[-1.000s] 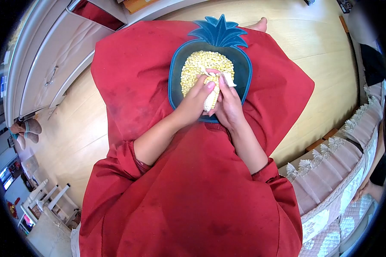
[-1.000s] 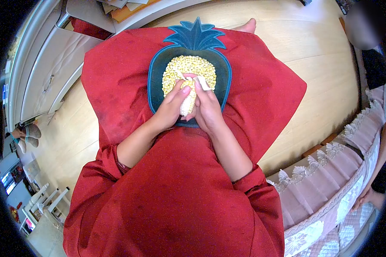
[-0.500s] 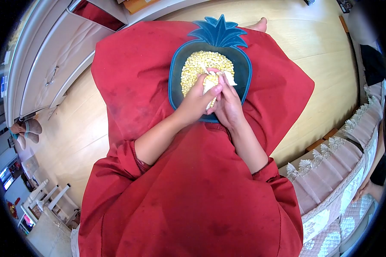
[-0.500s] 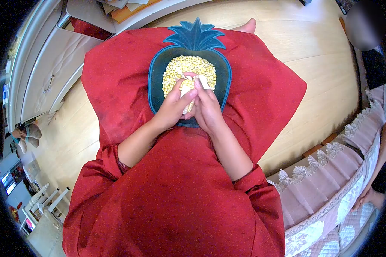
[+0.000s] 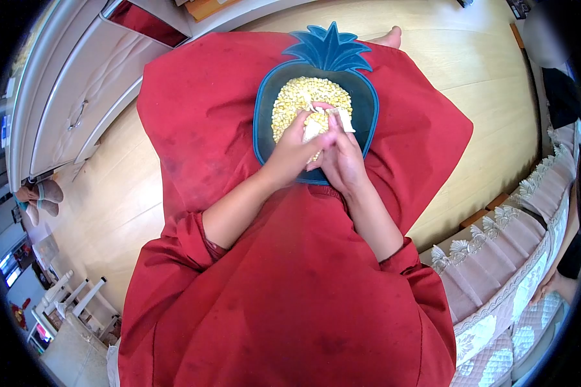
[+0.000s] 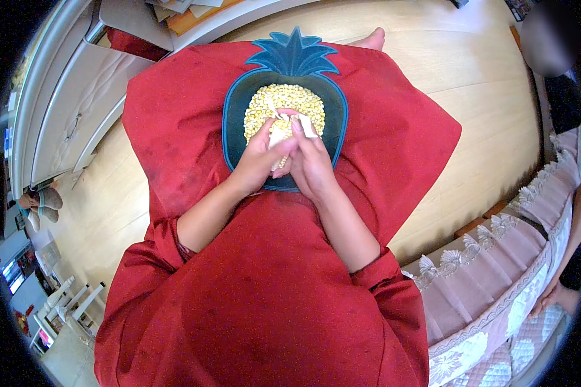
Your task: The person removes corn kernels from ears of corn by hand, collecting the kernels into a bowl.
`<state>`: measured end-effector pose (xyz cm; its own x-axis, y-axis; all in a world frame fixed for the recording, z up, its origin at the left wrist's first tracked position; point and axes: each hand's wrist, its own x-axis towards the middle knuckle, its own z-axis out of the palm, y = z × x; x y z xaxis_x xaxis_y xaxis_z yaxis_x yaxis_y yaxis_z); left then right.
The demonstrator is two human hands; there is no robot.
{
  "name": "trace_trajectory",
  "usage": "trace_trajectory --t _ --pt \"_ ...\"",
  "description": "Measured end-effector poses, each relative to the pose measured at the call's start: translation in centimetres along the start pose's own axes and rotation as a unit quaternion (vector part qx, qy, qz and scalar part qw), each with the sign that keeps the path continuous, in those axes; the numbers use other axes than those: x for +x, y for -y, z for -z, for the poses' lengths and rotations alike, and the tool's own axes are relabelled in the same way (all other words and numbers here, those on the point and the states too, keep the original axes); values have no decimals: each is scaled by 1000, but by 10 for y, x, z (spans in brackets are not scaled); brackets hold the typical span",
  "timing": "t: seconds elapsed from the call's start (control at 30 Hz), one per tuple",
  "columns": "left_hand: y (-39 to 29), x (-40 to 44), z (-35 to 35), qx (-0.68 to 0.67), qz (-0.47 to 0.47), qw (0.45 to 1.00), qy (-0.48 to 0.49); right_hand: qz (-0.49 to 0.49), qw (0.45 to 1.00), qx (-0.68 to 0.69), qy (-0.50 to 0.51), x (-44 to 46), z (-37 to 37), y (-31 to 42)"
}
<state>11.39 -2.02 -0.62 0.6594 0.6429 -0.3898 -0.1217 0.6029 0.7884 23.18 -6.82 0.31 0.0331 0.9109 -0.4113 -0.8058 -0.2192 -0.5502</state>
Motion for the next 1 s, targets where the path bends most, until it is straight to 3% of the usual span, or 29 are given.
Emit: trace_trajectory --t 0.03,0.23,0.53,0.63,0.83,1.0 --pt "-2 -2 -3 62 -14 998 7 7 1000 2 -20 2 -1 -3" --pt "-7 -2 -7 6 0 1000 -16 -5 1000 18 6 1 3 -2" --pt "-6 0 0 -152 36 988 17 11 1000 9 4 1 -3 -1" --pt "-9 -2 -1 -17 58 998 -6 13 1000 -2 2 2 -1 -3" --pt "-20 -8 -9 -12 84 996 -6 -13 1000 -2 -4 0 -1 0" --pt "-8 -3 4 -140 108 981 76 3 999 -4 -33 5 3 -7"
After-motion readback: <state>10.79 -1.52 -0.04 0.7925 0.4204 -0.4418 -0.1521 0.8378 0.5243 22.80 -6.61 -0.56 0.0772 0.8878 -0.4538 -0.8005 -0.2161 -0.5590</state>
